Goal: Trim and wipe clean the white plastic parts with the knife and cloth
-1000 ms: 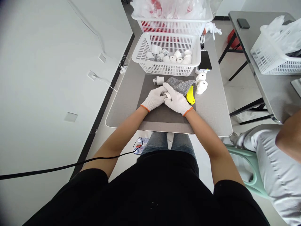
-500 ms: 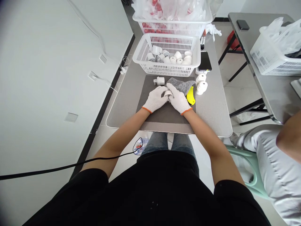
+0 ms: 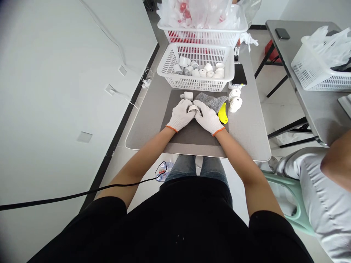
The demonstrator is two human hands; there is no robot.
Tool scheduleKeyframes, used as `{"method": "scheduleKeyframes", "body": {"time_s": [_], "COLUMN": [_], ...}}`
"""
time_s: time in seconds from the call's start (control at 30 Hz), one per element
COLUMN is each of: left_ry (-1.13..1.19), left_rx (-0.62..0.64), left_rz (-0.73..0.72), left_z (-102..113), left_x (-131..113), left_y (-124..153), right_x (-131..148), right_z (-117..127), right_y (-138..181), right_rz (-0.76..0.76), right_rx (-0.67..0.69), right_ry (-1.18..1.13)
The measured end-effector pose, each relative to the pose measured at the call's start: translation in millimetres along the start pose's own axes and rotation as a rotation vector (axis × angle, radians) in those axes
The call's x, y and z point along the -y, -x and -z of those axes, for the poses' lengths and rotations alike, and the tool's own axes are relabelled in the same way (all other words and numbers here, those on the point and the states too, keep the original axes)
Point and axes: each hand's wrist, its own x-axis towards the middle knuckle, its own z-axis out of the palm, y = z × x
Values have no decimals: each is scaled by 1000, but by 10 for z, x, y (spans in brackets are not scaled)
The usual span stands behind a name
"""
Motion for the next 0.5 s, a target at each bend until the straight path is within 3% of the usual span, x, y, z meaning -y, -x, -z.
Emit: {"method": "scheduleKeyframes", "body": {"time_s": [0.13,0.4,0.5], "left_ry": [19,0,25], "left_rx": [49,143,156], "left_rz": [-28,-50,-56], "left_z": [19,82,103], "left_x": [-20,-74,-66], "left_y": [0,15,38], "right_x": [24,147,55], "right_z": [34,166,165], "right_y": [17,52,80], "right_rz": [0,-157,-130], "right_rx": [40,125,81], "right_ry": [23,119,57]}}
